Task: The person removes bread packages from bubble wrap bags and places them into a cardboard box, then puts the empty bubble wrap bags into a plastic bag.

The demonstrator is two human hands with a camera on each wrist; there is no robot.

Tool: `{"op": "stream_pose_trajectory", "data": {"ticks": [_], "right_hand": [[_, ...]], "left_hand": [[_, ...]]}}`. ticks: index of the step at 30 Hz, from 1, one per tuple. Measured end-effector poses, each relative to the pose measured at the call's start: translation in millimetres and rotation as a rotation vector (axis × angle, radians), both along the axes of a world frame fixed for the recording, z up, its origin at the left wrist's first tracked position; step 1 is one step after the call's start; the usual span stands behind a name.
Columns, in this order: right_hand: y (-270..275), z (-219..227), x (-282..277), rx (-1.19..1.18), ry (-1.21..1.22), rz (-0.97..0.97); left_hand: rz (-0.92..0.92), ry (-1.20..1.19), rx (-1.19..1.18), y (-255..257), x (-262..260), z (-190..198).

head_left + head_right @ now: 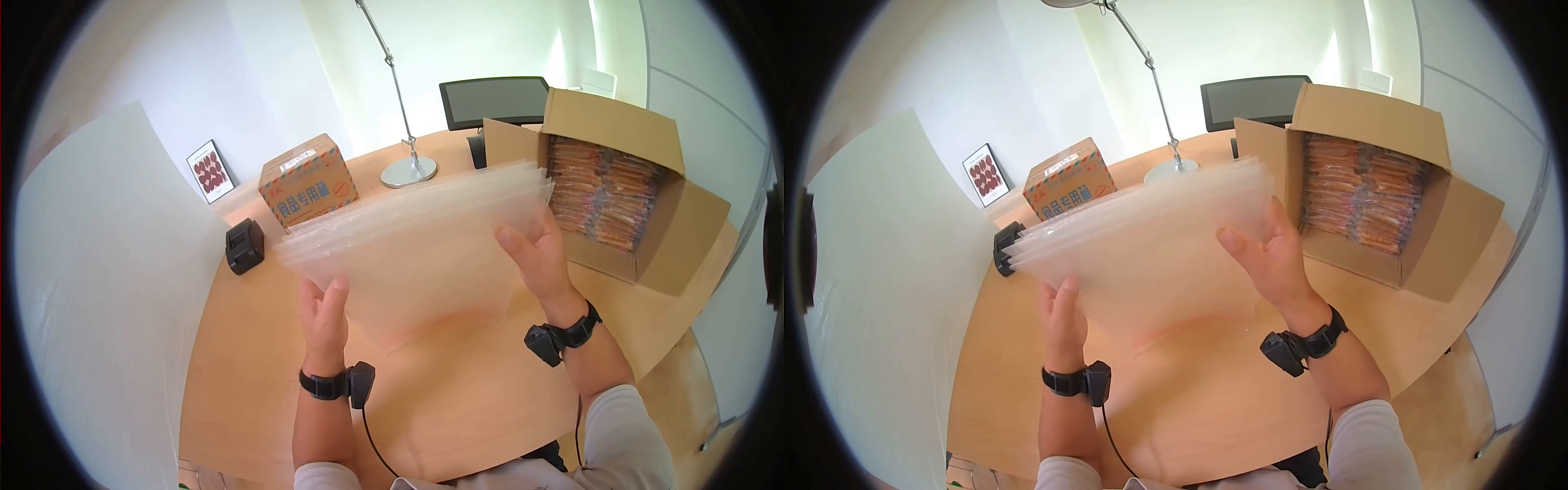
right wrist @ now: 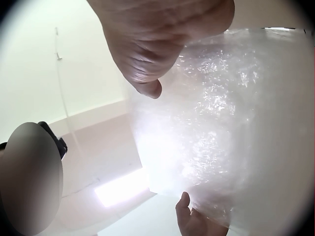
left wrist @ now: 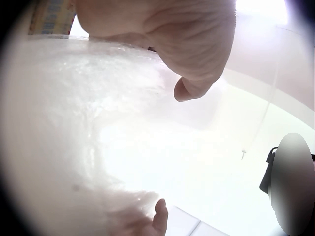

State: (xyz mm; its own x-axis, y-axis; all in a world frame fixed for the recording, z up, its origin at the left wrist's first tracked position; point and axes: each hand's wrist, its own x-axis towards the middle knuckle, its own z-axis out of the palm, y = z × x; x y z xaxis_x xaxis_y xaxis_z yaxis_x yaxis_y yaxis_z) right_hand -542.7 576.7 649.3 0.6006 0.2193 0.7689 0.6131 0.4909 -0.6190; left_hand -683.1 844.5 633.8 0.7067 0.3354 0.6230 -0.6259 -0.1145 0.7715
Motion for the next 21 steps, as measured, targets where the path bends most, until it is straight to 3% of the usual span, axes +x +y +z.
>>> {"op": "stream_pose_trajectory", "data": {"ticks": [3, 8, 12, 21], "right_hand": [[0, 1, 0, 0.012, -0.021, -0.031], [3, -11, 11, -0.003, 0.041, 0.008], [5, -12, 11, -0.004, 0.002, -0.056], [0, -15, 20, -0.073, 0.000, -0.062]], "left_hand": [[0.101, 0.009, -0.064, 4, -2, -6], [-0.001, 0.072, -0.017, 0, 5, -8], [0.047, 0.081, 0.060, -2, 9, -11], [-0.053, 0.040, 0.087, 20, 14, -28]]}}
